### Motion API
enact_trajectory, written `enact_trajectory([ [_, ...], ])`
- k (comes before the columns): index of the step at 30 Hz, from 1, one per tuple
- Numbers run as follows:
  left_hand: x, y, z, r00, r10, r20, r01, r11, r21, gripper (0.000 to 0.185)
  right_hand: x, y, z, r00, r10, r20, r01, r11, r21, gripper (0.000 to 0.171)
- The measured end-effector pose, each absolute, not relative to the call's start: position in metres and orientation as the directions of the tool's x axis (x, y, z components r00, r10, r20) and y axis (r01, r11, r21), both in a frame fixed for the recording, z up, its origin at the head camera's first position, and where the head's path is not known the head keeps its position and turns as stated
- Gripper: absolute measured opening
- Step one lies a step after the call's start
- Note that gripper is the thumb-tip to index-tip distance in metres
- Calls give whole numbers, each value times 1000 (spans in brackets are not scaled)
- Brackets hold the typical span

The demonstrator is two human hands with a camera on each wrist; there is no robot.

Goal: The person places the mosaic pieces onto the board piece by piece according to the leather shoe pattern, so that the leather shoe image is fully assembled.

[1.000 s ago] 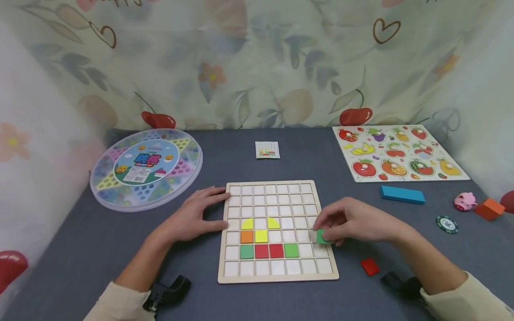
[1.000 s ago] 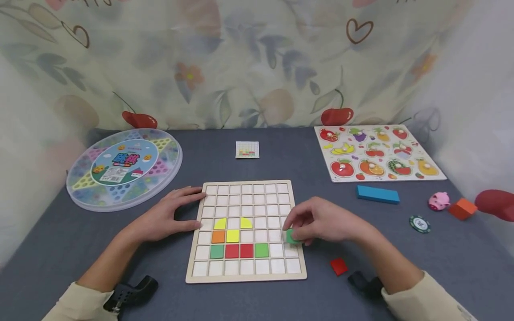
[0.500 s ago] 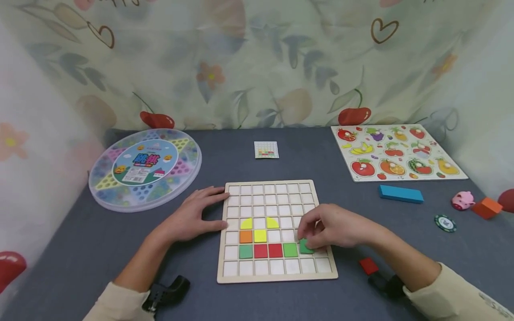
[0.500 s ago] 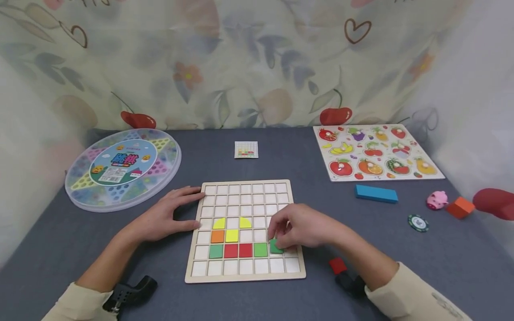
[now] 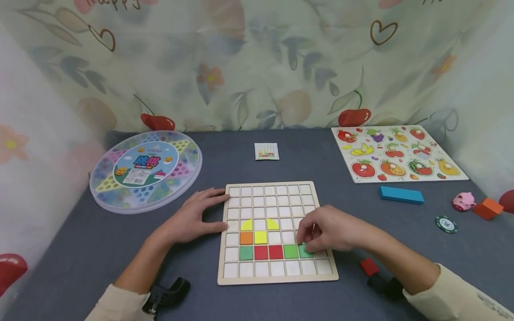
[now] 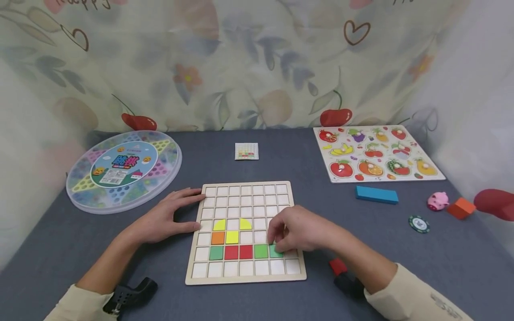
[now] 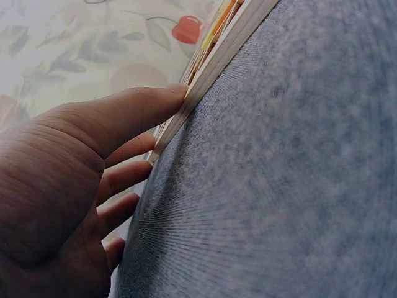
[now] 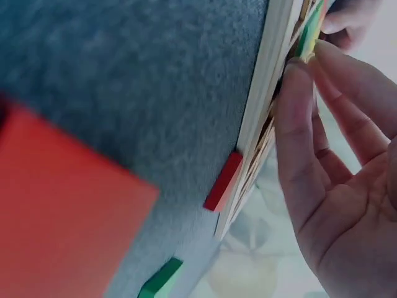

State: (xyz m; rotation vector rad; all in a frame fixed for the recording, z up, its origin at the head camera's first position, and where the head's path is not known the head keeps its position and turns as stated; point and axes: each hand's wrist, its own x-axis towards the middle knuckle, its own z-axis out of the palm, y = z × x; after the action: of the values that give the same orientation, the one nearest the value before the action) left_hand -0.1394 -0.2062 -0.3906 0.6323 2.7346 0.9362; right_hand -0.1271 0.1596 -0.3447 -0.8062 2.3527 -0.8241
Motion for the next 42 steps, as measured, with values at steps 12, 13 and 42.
enact_trajectory([
  [12,-137,-205,-390,-895,445,-35,331,714,617,73,-132,204,-331,-732,-652,-199,-369,625,-688,15],
  [13,-137,-205,-389,-896,443,-36,328,715,617,73,-133,208,-330,-738,-645,-198,-368,631,-683,15],
  [42,-140,-206,-393,-895,445,-33,333,715,615,74,-145,258,-346,-830,-486,-273,-315,813,-490,26],
])
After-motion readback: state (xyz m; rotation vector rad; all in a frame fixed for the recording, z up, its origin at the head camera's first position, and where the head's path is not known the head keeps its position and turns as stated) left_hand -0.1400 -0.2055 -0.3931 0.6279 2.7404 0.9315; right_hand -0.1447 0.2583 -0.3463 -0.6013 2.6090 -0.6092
